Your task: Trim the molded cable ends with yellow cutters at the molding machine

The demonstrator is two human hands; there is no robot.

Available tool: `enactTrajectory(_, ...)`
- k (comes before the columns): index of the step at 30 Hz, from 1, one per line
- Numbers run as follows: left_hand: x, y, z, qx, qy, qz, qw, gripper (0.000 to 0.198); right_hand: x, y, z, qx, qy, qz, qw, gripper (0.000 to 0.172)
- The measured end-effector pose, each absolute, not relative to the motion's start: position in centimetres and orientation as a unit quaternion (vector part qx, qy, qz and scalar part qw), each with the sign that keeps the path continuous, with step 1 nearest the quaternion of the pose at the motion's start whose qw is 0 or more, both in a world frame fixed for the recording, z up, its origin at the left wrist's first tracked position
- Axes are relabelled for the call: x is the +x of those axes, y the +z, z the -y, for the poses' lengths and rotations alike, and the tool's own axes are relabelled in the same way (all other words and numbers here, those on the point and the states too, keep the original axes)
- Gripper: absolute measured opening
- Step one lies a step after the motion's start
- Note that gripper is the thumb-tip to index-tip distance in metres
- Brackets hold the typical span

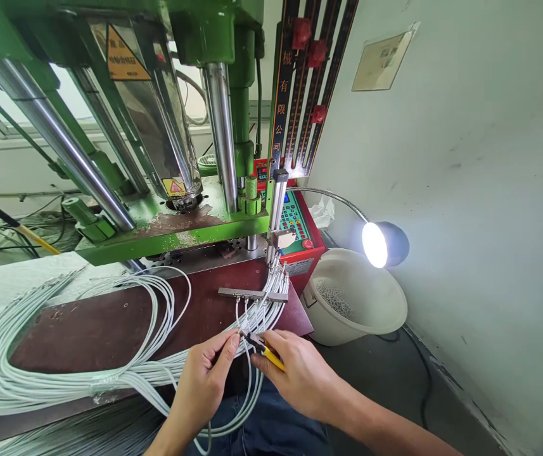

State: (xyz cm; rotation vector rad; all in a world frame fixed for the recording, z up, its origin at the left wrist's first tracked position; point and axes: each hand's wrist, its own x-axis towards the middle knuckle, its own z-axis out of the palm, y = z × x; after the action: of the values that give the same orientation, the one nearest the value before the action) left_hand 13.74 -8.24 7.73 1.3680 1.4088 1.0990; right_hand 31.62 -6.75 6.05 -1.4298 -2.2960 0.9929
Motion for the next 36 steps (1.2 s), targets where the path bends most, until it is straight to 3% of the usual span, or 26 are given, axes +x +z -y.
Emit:
enactTrajectory(1, 13.8, 7.8, 8.2, 0.549, 0.441, -0.568, 0.425, 0.039, 31.3, 5.7, 7.0, -0.52, 0.242, 0.806, 0.148, 0.022)
enactTrajectory(3, 13.7, 7.8, 8.1, 0.564, 0.419, -0.571, 0.425, 0.038, 30.8, 5.0, 7.6, -0.543, 0.084, 0.819, 0.162, 0.032)
enactTrajectory(6, 13.5, 7.8, 8.1, 0.595, 0.375, -0.575, 0.418, 0.033, 30.4, 4.5, 7.8, -0.548, -0.005, 0.823, 0.149, 0.045)
enactTrajectory(9, 13.4, 7.5, 8.2, 0.605, 0.375, -0.574, 0.404, 0.029, 30.8, 4.9, 7.1, -0.546, 0.084, 0.821, 0.146, 0.028)
enactTrajectory(11, 13.4, 7.4, 8.3, 0.596, 0.385, -0.57, 0.415, 0.029, 31.4, 5.6, 6.3, -0.509, 0.264, 0.808, 0.133, 0.016)
enactTrajectory(14, 13.4, 7.3, 8.4, 0.573, 0.399, -0.567, 0.438, 0.03, 32.0, 6.3, 5.5, -0.427, 0.51, 0.742, 0.088, 0.031)
enactTrajectory(16, 13.5, 7.2, 8.3, 0.565, 0.402, -0.567, 0.444, 0.031, 31.9, 6.2, 5.7, -0.442, 0.489, 0.746, 0.092, 0.03)
enactTrajectory(19, 13.5, 7.2, 8.2, 0.565, 0.402, -0.575, 0.435, 0.031, 31.1, 5.3, 6.6, -0.527, 0.236, 0.805, 0.136, 0.021)
enactTrajectory(22, 13.6, 7.3, 8.2, 0.57, 0.405, -0.582, 0.415, 0.03, 30.5, 4.6, 7.1, -0.562, 0.072, 0.809, 0.154, 0.039)
enactTrajectory(24, 13.7, 7.3, 8.3, 0.567, 0.414, -0.583, 0.408, 0.031, 30.5, 4.7, 7.0, -0.552, 0.132, 0.807, 0.164, 0.03)
enactTrajectory(26, 13.7, 7.1, 8.5, 0.546, 0.425, -0.585, 0.422, 0.036, 30.9, 5.2, 6.5, -0.506, 0.303, 0.792, 0.16, 0.02)
enactTrajectory(29, 13.7, 6.5, 8.9, 0.484, 0.438, -0.588, 0.478, 0.045, 31.3, 6.0, 6.1, -0.443, 0.488, 0.738, 0.145, 0.031)
enactTrajectory(36, 14.8, 5.8, 9.6, 0.362, 0.526, -0.601, 0.481, 0.051, 30.4, 5.1, 6.8, -0.516, 0.335, 0.756, 0.223, 0.036)
